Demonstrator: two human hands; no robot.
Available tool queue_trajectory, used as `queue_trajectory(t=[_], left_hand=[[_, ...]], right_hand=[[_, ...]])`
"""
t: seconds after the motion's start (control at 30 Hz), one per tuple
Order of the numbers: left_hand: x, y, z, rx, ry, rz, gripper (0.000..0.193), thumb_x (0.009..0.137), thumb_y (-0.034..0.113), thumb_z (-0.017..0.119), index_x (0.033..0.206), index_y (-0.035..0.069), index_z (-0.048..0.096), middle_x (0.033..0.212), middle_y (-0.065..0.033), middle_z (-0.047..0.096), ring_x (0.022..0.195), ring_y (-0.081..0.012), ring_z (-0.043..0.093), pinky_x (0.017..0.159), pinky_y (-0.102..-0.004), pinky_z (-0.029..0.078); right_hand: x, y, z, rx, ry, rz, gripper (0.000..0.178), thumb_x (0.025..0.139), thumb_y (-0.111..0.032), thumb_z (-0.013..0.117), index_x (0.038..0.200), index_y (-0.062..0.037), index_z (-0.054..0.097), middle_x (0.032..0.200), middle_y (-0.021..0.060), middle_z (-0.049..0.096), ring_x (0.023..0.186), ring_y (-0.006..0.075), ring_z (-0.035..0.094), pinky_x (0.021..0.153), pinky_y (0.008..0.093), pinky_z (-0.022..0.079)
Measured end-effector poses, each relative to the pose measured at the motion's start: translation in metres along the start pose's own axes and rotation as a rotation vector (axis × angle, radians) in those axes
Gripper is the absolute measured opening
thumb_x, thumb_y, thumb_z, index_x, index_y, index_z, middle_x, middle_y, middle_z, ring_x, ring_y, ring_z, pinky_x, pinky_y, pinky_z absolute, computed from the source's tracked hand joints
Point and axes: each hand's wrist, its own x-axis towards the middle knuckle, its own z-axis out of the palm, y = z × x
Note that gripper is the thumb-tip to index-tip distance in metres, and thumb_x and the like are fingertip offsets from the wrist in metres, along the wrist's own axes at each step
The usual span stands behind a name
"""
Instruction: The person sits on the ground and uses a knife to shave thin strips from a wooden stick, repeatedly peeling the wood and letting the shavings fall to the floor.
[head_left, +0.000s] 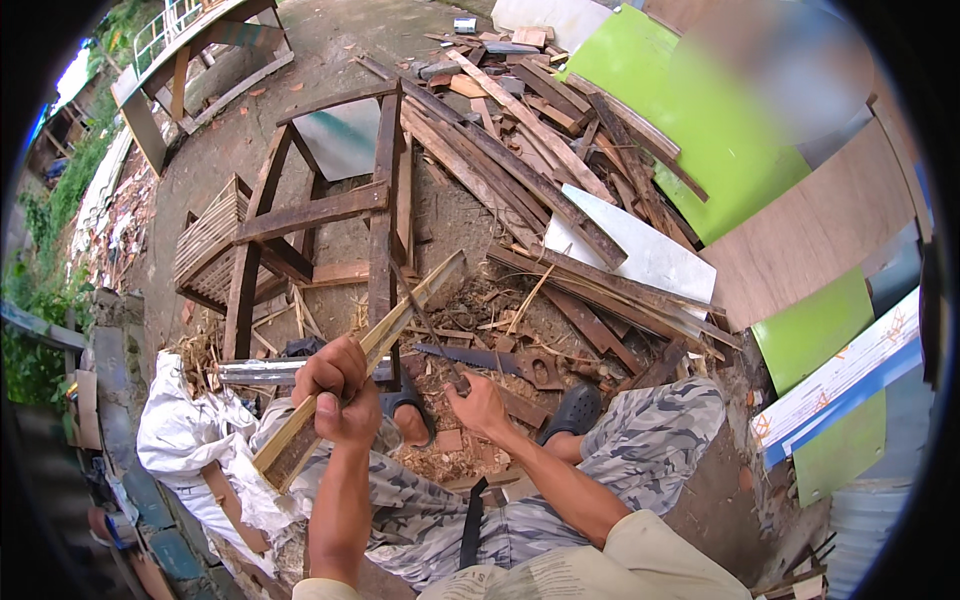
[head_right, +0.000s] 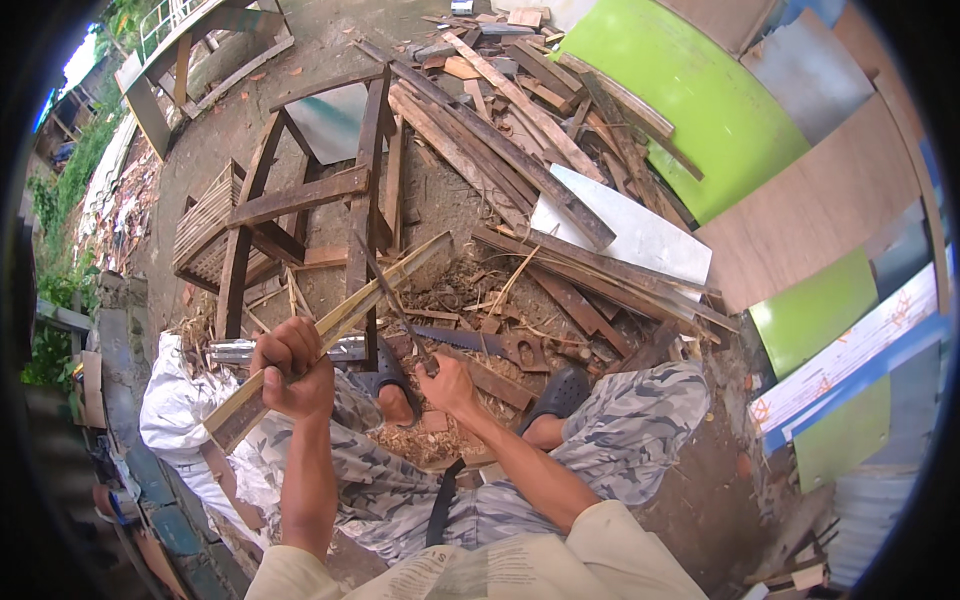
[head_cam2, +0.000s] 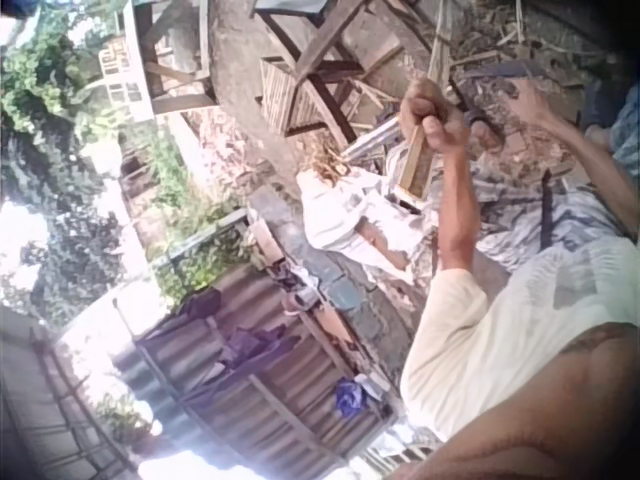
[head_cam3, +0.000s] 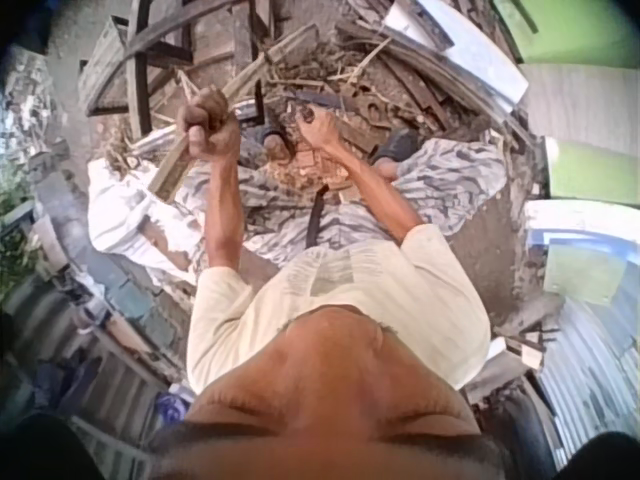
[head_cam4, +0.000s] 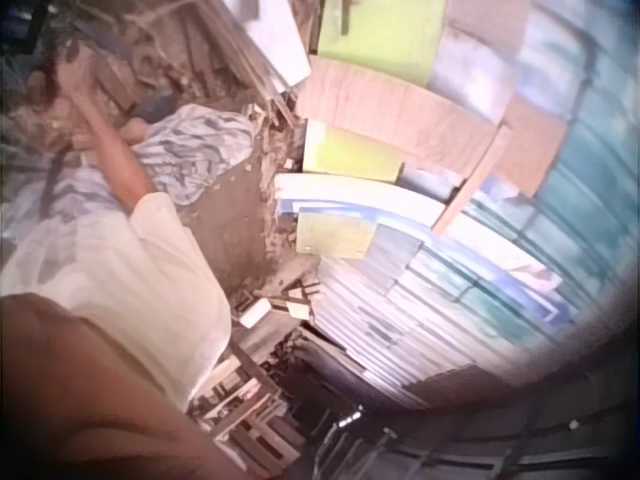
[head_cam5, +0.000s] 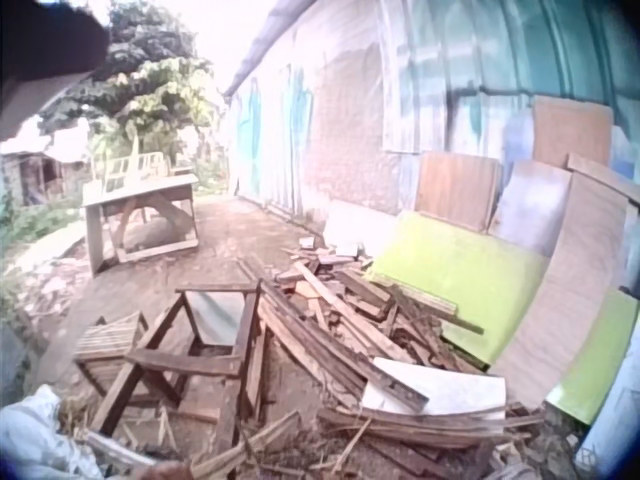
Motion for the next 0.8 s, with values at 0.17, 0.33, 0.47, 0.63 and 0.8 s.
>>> queue_trajectory(t=[0.17, 0.33, 0.47, 0.63, 0.8], left_hand=[[-0.001, 0.003, -0.003, 0.009, 0.014, 0.015, 0.049, 0.089, 0.042, 0.057, 0.064, 0.009, 0.03, 0.051, -0.0007, 0.029, 0.045, -0.0111, 0.024, 0.045, -0.0298, 0.018], [0.007, 0.003, 0.004, -0.035, 0.009, -0.034, 0.048, 0.088, 0.042, 0.058, 0.063, 0.011, 0.03, 0.052, -0.0003, 0.029, 0.047, -0.0115, 0.025, 0.047, -0.0292, 0.019], [0.007, 0.007, -0.011, -0.036, 0.066, -0.049, 0.048, 0.087, 0.042, 0.059, 0.063, 0.012, 0.03, 0.052, 0.0002, 0.028, 0.048, -0.0115, 0.026, 0.048, -0.0291, 0.02], [0.014, 0.003, -0.003, -0.051, 0.106, -0.077, 0.047, 0.082, 0.043, 0.062, 0.063, 0.015, 0.029, 0.052, 0.0014, 0.026, 0.047, -0.0104, 0.026, 0.045, -0.0267, 0.021], [0.039, -0.006, -0.034, -0.068, 0.266, 0.0, 0.043, 0.086, 0.041, 0.052, 0.063, 0.015, 0.027, 0.052, 0.0014, 0.024, 0.044, -0.0095, 0.022, 0.042, -0.0251, 0.019]], right_hand=[[-0.012, -0.043, -0.009, -0.015, -0.041, -0.149, 0.026, 0.087, -0.026, 0.067, 0.085, 0.0003, 0.065, 0.062, 0.0128, 0.062, 0.055, 0.0232, 0.059, 0.056, 0.0397, 0.044], [0.034, 0.031, 0.014, -0.027, 0.083, -0.018, 0.024, 0.083, -0.022, 0.069, 0.089, 0.0008, 0.067, 0.061, 0.0159, 0.061, 0.055, 0.0306, 0.061, 0.055, 0.041, 0.045], [0.028, -0.011, 0.003, -0.066, -0.068, -0.078, 0.026, 0.083, -0.024, 0.068, 0.09, 0.0013, 0.067, 0.067, 0.0189, 0.065, 0.066, 0.0374, 0.067, 0.062, 0.0441, 0.05], [0.058, 0.024, 0.008, 0.027, -0.07, -0.002, 0.027, 0.081, -0.025, 0.068, 0.094, -0.0008, 0.069, 0.075, 0.0224, 0.068, 0.073, 0.0378, 0.068, 0.065, 0.0436, 0.051], [0.055, -0.016, 0.002, -0.083, -0.097, 0.007, 0.026, 0.081, -0.023, 0.067, 0.091, 0.0013, 0.068, 0.07, 0.0231, 0.065, 0.067, 0.0389, 0.066, 0.062, 0.0454, 0.05]])
